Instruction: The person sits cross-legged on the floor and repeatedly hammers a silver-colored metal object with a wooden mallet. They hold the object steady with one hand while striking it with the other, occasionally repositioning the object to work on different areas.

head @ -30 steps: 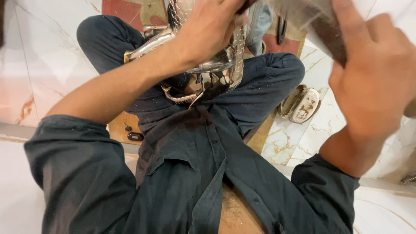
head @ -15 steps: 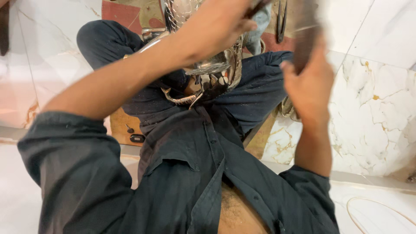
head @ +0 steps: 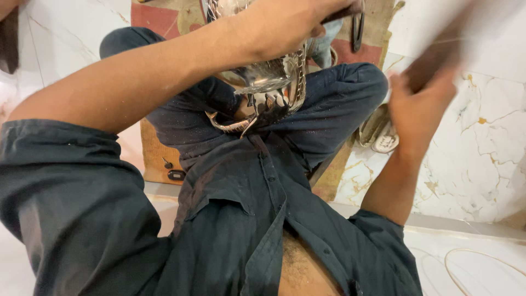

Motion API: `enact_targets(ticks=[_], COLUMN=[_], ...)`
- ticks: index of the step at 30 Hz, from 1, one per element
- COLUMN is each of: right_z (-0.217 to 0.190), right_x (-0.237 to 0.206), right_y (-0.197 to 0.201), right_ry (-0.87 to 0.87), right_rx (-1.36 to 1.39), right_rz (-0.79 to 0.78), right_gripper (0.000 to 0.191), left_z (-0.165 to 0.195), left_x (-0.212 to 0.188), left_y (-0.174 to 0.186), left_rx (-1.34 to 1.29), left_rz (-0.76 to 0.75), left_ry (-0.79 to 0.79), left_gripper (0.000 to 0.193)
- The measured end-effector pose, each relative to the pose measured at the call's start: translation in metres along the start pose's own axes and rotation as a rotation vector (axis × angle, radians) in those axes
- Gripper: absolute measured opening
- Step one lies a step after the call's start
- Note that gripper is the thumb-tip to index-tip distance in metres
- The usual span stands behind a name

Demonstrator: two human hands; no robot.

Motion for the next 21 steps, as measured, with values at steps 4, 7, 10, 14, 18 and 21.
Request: enact_targets(ticks=[4,7,10,14,18,21], right_z=[0.006,0.015,0.004,-0.005,-0.054,-0.056], right_x=[-0.025,-0.061,-0.096,-0.13,-0.132,-0.156], right_y=[-0.024,-0.048,-0.055,-0.073,-0.063,-0.058], right_ry=[-0.185,-0.467,-0.424,-0.7,-0.428,-0.847], right_rx=[0.353,0.372,0.415,0.543,0.223,0.543], right_rz=[-0.131,-0.106,0.015,0.082,-0.064,0.001], right_gripper=[0.089,0.09,0.095,0.104,0.085,0.101], left_z=[-0.006,-0.014,-0.021,-0.026,-0.031,-0.022], left_x=[0.007,0.008,0.015,0.02,0.019,0.023], left_y=[-0.012,-0.029,-0.058,-0.087,-0.111,-0.118], left_rx=[-0.018,-0.193,-0.146,-0.075,-0.122,-0.094], left_rz=[-0.172,-0.25,-0.345,-0.405,-0.571,-0.72], left_ry=[0.103,0.214,0.171,-0.145,-0.154,-0.206], left_gripper=[0.039,0.034,0.034,0.034,0.031,0.033])
Point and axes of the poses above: each hand's wrist, its own x-axis towards the middle knuckle, its own y-axis out of the back of the hand, z = x × y, the point moved 7 cm from there along x, towards the middle knuckle, and after that the axes turned 3 degrees about z, right-handed, at the moved point
